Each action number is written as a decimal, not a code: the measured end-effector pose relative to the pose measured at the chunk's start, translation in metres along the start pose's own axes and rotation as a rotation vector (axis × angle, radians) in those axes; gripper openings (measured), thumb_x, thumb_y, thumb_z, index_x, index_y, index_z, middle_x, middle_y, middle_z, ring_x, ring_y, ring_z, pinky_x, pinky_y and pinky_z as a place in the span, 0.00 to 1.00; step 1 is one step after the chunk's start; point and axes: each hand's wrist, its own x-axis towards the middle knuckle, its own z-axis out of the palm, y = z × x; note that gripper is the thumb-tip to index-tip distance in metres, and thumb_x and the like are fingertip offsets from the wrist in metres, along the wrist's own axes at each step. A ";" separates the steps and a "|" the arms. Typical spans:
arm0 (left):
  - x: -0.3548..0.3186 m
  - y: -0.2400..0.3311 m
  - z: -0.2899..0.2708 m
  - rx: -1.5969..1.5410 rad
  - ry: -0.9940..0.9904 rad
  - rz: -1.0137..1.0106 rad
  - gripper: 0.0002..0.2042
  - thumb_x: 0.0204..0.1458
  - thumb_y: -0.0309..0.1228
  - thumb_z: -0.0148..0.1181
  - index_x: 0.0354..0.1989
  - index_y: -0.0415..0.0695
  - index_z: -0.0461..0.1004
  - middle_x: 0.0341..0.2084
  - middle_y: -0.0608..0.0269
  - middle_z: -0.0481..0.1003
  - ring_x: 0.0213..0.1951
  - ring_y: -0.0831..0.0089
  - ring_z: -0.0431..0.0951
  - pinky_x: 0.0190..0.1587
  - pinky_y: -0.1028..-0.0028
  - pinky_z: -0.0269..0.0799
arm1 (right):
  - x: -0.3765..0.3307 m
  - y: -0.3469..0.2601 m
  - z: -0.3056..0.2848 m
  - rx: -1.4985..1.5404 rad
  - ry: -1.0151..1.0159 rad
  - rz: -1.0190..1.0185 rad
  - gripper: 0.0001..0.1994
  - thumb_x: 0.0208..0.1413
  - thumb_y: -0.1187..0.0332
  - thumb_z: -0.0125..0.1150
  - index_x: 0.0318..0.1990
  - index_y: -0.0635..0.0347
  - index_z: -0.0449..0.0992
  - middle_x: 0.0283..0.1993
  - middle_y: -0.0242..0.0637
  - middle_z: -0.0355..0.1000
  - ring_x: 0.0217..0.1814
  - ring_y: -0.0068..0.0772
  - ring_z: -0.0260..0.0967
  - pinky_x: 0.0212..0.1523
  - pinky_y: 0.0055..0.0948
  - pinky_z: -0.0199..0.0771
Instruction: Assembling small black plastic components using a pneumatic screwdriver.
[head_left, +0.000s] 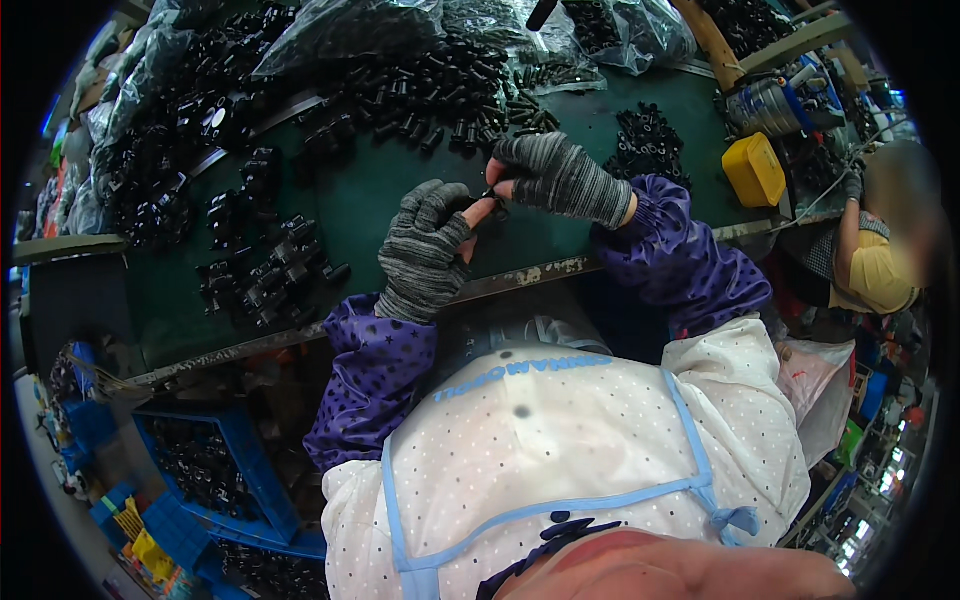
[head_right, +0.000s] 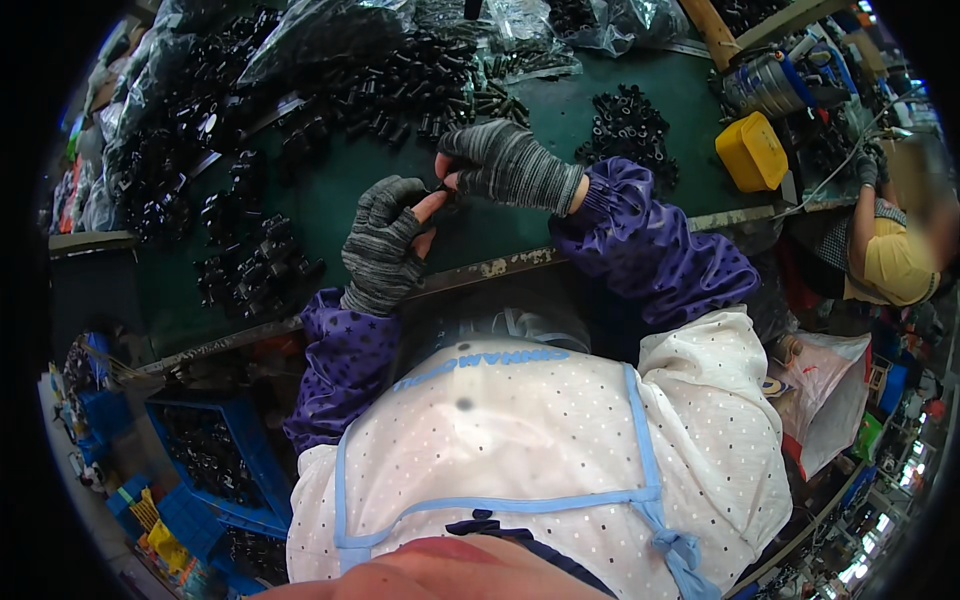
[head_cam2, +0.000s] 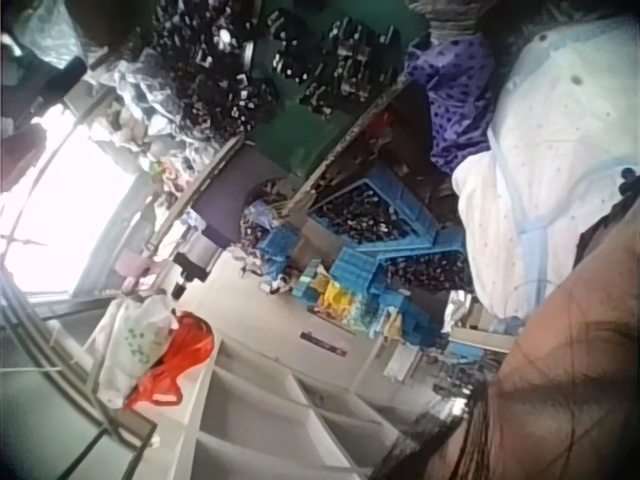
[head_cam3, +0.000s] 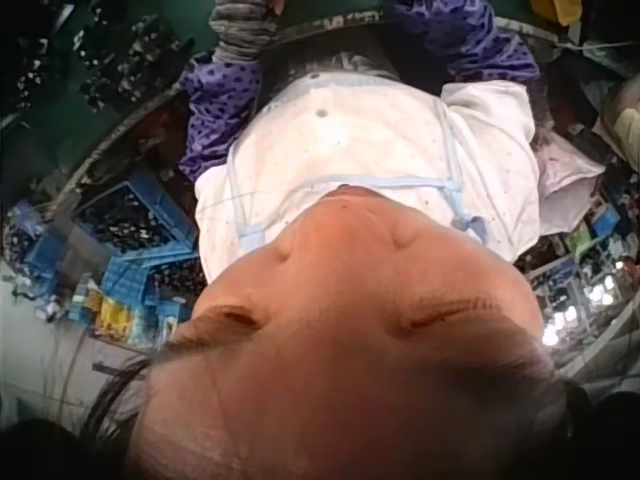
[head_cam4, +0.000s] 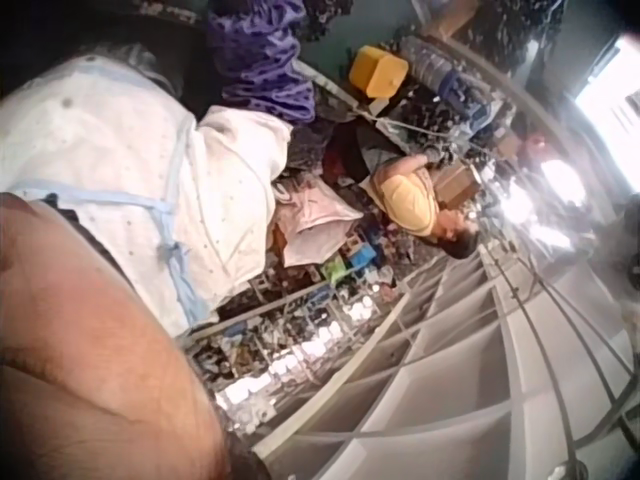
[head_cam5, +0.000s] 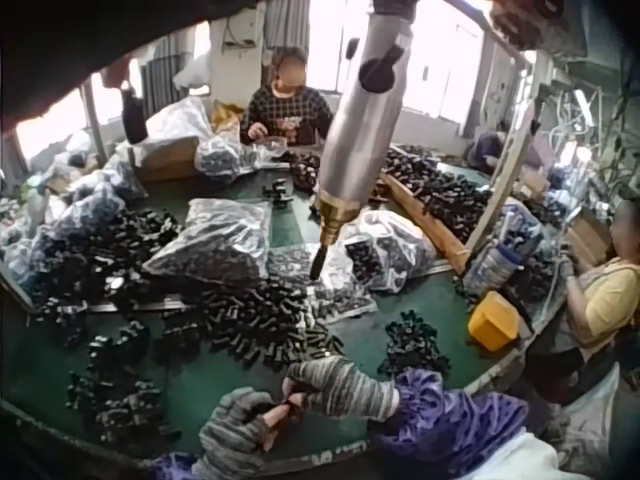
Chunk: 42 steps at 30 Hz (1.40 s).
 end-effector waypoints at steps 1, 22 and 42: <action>0.000 0.001 0.001 -0.002 0.008 0.005 0.24 0.26 0.20 0.59 0.39 0.55 0.75 0.34 0.63 0.71 0.39 0.62 0.70 0.42 0.69 0.68 | 0.002 0.002 0.000 0.001 -0.001 0.001 0.07 0.47 0.72 0.56 0.35 0.62 0.72 0.28 0.34 0.71 0.31 0.23 0.68 0.31 0.25 0.69; 0.003 0.006 -0.002 -0.028 -0.009 -0.037 0.25 0.28 0.19 0.60 0.40 0.54 0.74 0.36 0.63 0.69 0.40 0.63 0.69 0.43 0.70 0.68 | -0.005 0.036 -0.028 -0.399 0.238 -0.144 0.19 0.39 0.72 0.60 0.44 0.55 0.70 0.37 0.41 0.68 0.39 0.41 0.66 0.39 0.32 0.68; -0.003 0.007 0.001 -0.007 0.032 0.004 0.26 0.27 0.17 0.59 0.41 0.54 0.74 0.36 0.62 0.69 0.40 0.63 0.69 0.41 0.70 0.68 | -0.026 0.114 -0.109 -1.380 -0.007 0.419 0.12 0.46 0.68 0.48 0.39 0.54 0.71 0.42 0.36 0.69 0.51 0.38 0.63 0.45 0.43 0.65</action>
